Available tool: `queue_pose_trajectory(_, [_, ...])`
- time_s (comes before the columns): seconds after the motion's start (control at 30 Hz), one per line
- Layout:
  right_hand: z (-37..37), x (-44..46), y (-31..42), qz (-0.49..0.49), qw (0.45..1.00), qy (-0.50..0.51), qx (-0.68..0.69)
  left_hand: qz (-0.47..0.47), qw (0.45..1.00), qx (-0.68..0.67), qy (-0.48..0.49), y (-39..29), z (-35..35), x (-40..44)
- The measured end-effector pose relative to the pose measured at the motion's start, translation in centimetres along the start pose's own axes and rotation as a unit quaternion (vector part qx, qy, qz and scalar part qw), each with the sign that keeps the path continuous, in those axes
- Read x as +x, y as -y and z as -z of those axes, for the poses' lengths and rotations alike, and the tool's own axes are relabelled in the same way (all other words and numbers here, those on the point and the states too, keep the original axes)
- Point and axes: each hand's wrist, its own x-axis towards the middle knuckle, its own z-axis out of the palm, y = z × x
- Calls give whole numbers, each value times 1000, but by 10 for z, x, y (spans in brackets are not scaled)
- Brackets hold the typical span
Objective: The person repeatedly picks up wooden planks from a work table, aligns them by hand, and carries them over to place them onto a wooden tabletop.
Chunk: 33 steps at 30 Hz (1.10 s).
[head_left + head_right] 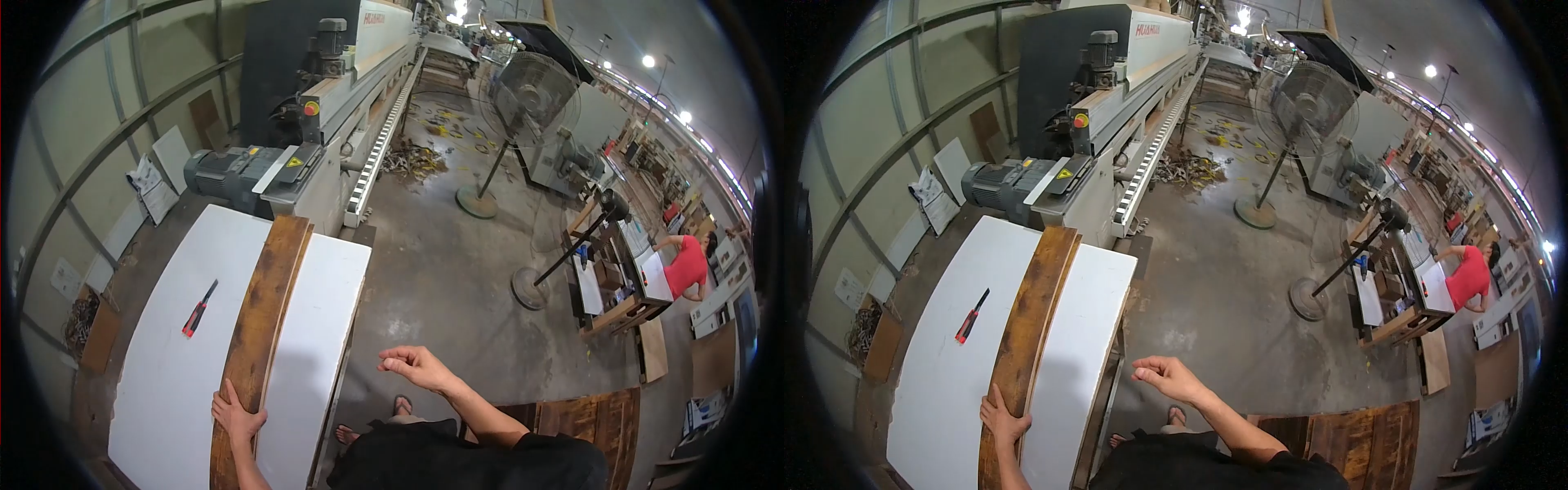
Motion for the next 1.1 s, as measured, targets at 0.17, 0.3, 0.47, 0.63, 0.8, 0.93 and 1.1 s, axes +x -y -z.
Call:
queue_pose_trajectory(0.17, [-21, 12, -3, -2, 1000, 1, -18, -8, 1000, -12, 1, 4, -1, 2])
queue_pose_trajectory(0.3, [-30, 25, -1, -12, 999, 12, -47, -8, 1000, 2, 3, 6, -2, 3])
queue_pose_trajectory(0.47, [-18, 61, 5, -13, 997, 28, -65, 3, 1000, 10, 14, 6, -4, 7])
queue_pose_trajectory(0.63, [4, 134, 0, -4, 996, 24, -82, -1, 1000, 12, 23, -18, 30, 2])
queue_pose_trajectory(0.8, [23, 228, 0, 15, 988, 17, -155, -18, 999, 13, 44, -43, 64, 13])
queue_pose_trajectory(0.93, [36, 304, 3, 62, 972, -35, -226, 19, 998, -44, -36, -29, 33, 21])
queue_pose_trajectory(1.1, [43, 414, -9, 158, 927, -118, -321, 258, 964, 50, -37, 2, 13, 16])
